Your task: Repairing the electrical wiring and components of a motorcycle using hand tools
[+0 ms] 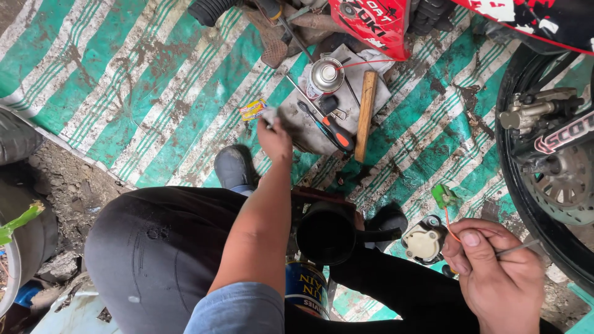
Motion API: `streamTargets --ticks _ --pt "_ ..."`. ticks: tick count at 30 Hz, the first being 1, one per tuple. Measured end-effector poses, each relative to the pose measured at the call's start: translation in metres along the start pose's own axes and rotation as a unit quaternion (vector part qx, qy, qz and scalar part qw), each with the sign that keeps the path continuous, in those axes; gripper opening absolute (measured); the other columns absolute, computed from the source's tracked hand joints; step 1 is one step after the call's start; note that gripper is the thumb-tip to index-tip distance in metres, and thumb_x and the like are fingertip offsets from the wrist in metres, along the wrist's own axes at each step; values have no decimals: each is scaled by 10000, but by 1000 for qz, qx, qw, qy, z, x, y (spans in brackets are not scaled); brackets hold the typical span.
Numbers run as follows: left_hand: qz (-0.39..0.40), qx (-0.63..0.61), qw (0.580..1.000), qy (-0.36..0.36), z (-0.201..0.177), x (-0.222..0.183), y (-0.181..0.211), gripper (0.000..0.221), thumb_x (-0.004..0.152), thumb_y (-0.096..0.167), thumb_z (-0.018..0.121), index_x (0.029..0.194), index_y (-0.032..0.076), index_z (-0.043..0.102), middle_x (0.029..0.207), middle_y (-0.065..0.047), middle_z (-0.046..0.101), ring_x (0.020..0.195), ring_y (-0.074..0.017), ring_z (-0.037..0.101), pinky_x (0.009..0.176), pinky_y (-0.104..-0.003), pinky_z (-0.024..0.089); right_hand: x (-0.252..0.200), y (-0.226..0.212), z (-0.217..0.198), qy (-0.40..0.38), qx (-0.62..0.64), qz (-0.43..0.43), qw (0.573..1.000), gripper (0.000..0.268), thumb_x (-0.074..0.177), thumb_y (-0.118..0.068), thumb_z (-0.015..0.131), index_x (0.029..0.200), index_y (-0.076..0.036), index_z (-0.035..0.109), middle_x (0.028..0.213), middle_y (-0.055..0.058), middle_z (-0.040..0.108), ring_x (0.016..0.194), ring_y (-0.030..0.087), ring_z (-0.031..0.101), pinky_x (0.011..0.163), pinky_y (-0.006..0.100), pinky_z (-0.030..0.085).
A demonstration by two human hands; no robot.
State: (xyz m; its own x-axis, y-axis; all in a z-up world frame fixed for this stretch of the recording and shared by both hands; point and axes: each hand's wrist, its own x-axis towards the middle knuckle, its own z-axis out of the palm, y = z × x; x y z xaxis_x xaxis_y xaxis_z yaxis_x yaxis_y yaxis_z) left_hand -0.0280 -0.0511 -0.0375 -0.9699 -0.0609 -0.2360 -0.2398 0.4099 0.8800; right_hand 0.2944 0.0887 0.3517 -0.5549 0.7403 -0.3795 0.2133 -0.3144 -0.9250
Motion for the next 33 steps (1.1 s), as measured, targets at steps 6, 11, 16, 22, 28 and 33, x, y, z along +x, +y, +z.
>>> streamTargets --ticks 6,11,16,22,28,33 --pt "45 154 987 -24 -3 -41 -31 544 1082 335 658 1503 7 553 1290 -196 613 1091 -377 648 950 -489 537 -3 2 1 0 -12 3 1000 139 1128 4 595 1205 39 706 846 111 674 694 135 511 639 242 431" --pt "136 159 971 -118 28 -74 20 502 974 271 767 1459 171 684 1284 -156 588 1151 -375 618 982 -473 550 -3 1 0 12 -7 3 1000 141 1122 5 603 1197 41 716 857 120 694 699 136 526 637 240 428" --pt "72 181 967 -167 70 -92 78 481 964 337 771 1424 208 722 1335 -177 637 1033 -441 720 900 -531 603 4 0 6 12 -7 -1 1000 131 1125 9 603 1181 29 720 854 105 686 707 128 546 637 230 444" --pt "-3 147 975 -167 63 -89 94 678 939 310 820 1569 220 585 1406 -149 595 1175 -411 692 1015 -525 572 9 0 6 15 -33 -2 999 130 1128 16 598 1182 52 711 856 107 675 711 129 531 638 241 452" --pt "21 175 984 -30 23 -36 9 320 1047 195 703 1326 69 611 1309 -173 601 1096 -386 706 967 -513 601 6 2 4 13 -46 20 999 152 1131 2 603 1206 65 719 870 151 714 680 136 514 617 241 434" --pt "61 132 988 -62 14 -3 -1 283 917 79 754 1183 160 803 1244 -91 699 991 -308 741 919 -424 607 1 -7 16 -13 -83 30 996 155 1099 16 625 1178 68 749 834 141 723 675 143 520 608 255 441"
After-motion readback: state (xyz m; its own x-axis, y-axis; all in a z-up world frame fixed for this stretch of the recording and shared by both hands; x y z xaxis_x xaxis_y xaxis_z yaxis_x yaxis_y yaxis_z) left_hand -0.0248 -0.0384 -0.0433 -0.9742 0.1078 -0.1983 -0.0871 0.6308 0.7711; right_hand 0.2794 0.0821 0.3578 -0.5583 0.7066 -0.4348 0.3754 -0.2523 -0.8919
